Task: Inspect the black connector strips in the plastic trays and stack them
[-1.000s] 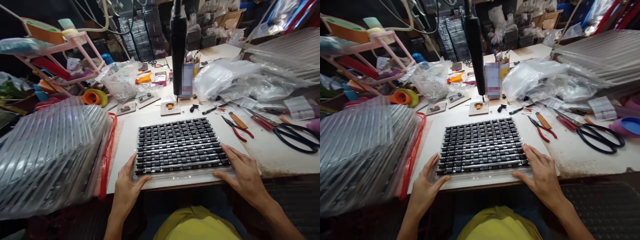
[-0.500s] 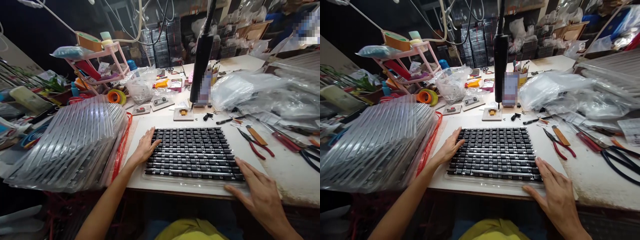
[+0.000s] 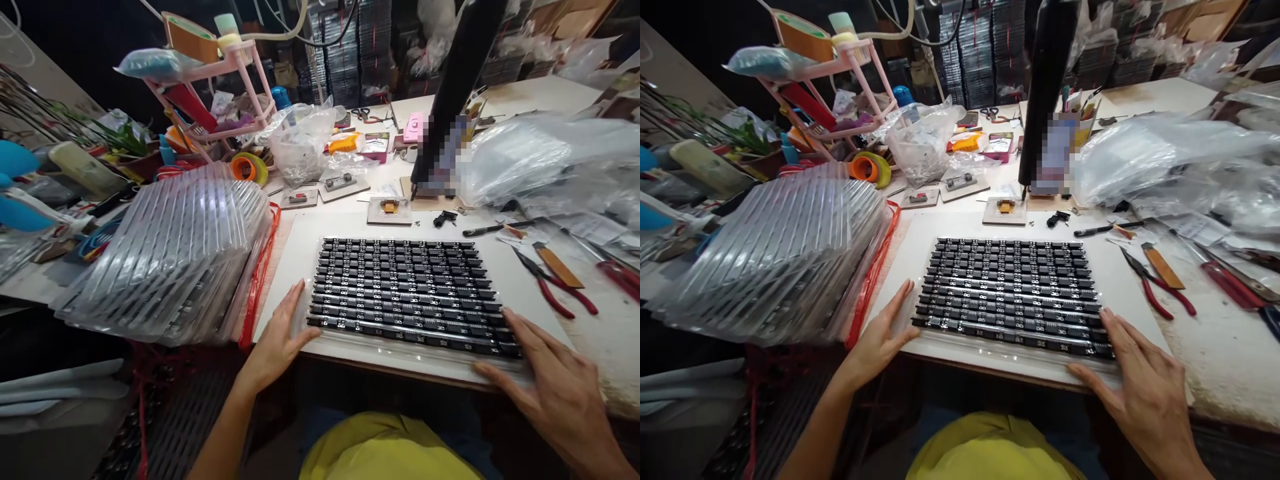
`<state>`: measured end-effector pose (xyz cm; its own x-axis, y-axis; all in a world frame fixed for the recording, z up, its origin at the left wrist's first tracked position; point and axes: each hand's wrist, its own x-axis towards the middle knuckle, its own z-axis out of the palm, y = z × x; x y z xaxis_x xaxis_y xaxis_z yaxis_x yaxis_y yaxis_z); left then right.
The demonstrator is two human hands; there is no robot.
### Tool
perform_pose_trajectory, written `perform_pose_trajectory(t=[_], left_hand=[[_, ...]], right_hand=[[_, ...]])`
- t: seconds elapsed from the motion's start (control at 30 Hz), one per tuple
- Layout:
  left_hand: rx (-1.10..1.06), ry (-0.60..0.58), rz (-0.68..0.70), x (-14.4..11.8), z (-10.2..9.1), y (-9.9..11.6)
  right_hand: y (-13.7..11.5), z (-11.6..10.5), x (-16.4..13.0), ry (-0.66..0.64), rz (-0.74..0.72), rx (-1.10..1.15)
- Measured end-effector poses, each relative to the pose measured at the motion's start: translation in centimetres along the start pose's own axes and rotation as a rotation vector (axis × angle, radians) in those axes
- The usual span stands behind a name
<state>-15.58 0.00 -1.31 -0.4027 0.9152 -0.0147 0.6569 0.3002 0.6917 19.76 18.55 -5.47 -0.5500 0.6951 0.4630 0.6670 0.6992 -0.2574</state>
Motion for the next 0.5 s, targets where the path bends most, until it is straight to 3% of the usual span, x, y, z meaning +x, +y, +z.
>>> perform_pose_trajectory(t=[0.17,0.5], left_hand=[[0.241,0.048,0.104,-1.0,1.5,0.0],[0.296,0.123,0.181,-0.8,2.9,0.7]], right_hand=[[0.2,0.0,0.0,-0.011,-0.006,0.007],[0.2,-1.4,-0.6,0.001,0.028,-0.009]])
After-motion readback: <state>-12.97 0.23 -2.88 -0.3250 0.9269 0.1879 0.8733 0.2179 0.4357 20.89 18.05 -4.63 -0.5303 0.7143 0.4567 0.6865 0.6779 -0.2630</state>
